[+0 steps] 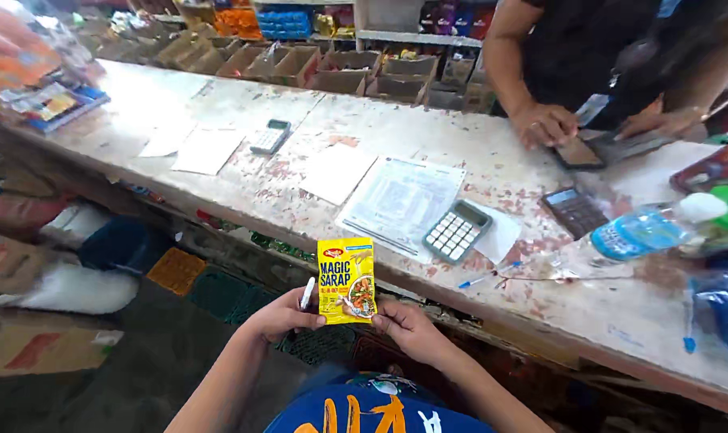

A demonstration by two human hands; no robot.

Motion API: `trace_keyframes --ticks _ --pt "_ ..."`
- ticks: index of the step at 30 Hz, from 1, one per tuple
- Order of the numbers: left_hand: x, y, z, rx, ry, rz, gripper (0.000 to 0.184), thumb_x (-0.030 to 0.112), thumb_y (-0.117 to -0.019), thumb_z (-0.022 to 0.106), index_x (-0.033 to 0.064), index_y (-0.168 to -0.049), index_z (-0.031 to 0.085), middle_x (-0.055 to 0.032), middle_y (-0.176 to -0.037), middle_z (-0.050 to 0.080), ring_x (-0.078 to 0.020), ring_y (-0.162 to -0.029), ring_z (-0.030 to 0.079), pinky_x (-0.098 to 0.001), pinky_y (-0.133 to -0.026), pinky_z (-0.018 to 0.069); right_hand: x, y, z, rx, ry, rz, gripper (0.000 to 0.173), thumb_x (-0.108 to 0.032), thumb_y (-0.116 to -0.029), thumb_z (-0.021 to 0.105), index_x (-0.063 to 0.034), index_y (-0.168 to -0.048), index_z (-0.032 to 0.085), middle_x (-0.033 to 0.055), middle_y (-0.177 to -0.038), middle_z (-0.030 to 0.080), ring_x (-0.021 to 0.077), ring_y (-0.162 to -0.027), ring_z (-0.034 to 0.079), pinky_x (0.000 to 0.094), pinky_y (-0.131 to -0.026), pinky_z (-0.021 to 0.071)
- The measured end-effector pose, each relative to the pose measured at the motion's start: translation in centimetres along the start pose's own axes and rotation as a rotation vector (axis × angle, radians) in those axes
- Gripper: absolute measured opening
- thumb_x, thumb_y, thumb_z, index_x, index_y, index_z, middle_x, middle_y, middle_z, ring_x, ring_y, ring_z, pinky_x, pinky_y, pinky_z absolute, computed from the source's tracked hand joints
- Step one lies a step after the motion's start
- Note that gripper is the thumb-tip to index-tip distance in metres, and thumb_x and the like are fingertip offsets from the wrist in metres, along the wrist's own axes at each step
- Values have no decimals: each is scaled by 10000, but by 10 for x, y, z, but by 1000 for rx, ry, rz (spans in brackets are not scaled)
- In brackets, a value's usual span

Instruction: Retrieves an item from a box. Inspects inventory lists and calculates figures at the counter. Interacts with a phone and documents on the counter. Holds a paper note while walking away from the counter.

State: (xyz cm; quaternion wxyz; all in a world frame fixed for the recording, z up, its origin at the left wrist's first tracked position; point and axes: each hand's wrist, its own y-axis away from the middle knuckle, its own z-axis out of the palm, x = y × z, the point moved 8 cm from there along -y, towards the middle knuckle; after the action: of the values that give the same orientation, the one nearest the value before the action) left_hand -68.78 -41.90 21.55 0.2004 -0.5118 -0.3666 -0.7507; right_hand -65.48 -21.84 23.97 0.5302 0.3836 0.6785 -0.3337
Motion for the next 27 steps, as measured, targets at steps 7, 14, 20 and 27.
trace_keyframes --ticks 7,14,20,27 --pt "14 -76 -14 -166 33 -35 352 52 -807 703 203 -1113 619 98 -895 732 52 -585 560 -119 -496 432 -4 -16 -35 218 -17 68 260 -132 -1042 523 69 -941 655 38 -816 617 -8 -749 551 177 -729 473" --pt "43 -140 -52 -311 41 -64 318 19 -828 687 205 -1077 618 97 -860 729 49 -568 549 -127 -492 430 -11 -69 -54 376 35 138 252 -135 -1043 511 55 -939 638 21 -786 580 1 -718 521 191 -696 451" --pt "70 -172 -112 -337 -4 -92 290 14 -832 652 177 -1070 619 100 -823 710 47 -545 521 -135 -491 420 -7 -129 -55 487 75 120 251 -143 -1042 517 45 -932 643 17 -816 596 -17 -754 538 163 -723 462" --pt "86 -194 -178 -138 17 40 529 295 -707 905 162 -1129 616 88 -845 750 26 -579 617 -137 -495 490 10 -196 -24 524 118 145 282 -127 -1049 513 107 -975 652 161 -882 645 130 -801 597 269 -765 495"
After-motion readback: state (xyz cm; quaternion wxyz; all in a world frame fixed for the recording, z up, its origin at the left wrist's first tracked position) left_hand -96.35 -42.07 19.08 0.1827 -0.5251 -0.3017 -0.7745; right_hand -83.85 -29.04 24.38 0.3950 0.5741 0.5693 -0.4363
